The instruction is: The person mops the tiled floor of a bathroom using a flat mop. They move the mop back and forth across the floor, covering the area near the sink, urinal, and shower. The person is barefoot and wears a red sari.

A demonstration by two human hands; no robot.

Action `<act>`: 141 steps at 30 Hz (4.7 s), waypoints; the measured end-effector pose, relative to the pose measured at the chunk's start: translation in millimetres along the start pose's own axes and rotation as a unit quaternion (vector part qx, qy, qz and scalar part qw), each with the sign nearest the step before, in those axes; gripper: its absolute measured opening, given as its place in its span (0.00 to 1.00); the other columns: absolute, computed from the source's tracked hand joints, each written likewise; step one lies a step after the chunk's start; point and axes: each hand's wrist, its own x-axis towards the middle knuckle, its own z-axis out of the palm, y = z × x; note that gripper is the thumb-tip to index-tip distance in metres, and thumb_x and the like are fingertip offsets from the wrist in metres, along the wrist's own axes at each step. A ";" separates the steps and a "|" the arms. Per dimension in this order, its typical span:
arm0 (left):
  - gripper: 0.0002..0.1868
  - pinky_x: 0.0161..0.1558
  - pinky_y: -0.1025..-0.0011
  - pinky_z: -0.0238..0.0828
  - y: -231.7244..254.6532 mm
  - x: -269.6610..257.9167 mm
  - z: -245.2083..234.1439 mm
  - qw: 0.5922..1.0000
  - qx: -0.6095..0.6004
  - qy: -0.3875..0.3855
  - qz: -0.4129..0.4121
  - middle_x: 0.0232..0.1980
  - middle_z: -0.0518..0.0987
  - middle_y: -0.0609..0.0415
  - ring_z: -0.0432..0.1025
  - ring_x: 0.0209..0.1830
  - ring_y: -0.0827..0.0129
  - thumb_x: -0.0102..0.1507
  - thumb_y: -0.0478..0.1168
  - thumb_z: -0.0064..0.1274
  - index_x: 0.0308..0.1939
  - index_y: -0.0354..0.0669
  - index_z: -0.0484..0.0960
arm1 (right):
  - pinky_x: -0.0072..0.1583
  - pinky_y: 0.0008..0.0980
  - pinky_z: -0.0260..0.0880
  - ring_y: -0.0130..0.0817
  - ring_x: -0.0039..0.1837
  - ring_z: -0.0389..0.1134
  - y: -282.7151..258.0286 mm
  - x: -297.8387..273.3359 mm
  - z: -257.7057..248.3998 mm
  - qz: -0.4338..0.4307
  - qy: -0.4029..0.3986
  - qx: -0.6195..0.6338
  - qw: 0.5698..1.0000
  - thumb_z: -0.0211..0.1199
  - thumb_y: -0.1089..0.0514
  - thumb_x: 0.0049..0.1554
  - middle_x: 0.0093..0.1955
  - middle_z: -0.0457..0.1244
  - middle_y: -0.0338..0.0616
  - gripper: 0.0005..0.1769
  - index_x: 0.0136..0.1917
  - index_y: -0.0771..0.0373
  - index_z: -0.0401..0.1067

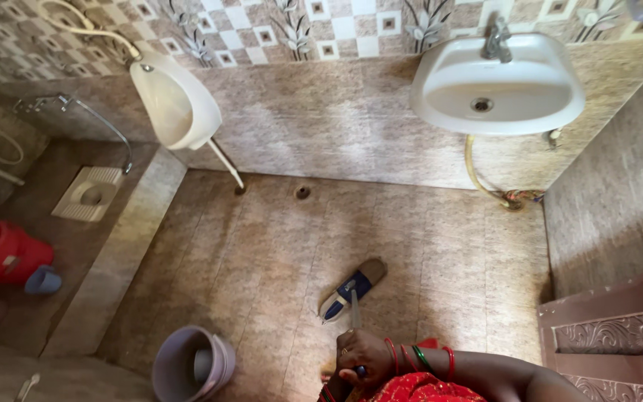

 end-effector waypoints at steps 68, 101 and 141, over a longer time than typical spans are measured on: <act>0.18 0.60 0.54 0.67 164.1 33.3 -16.9 0.973 0.219 0.051 0.056 0.65 0.74 0.44 0.71 0.60 0.46 0.60 0.35 0.49 0.54 0.41 0.77 | 0.53 0.46 0.72 0.51 0.53 0.69 148.6 -91.8 3.9 0.278 -0.060 -0.063 0.957 0.62 0.55 0.55 0.50 0.67 0.54 0.12 0.51 0.62 0.72; 0.15 0.60 0.49 0.64 57.8 66.7 41.8 0.947 0.257 0.019 0.192 0.59 0.73 0.41 0.67 0.59 0.42 0.60 0.34 0.54 0.50 0.43 0.73 | 0.50 0.42 0.73 0.46 0.49 0.69 131.2 -124.3 -22.5 0.257 0.019 -0.086 0.962 0.69 0.56 0.49 0.47 0.67 0.50 0.10 0.44 0.60 0.73; 0.19 0.57 0.51 0.69 113.9 95.4 41.3 0.928 0.244 -0.091 0.267 0.53 0.74 0.41 0.70 0.54 0.44 0.53 0.32 0.48 0.49 0.40 0.74 | 0.56 0.45 0.67 0.48 0.56 0.62 164.4 -203.7 -19.4 0.271 0.051 -0.194 0.941 0.71 0.56 0.51 0.54 0.62 0.56 0.20 0.55 0.62 0.69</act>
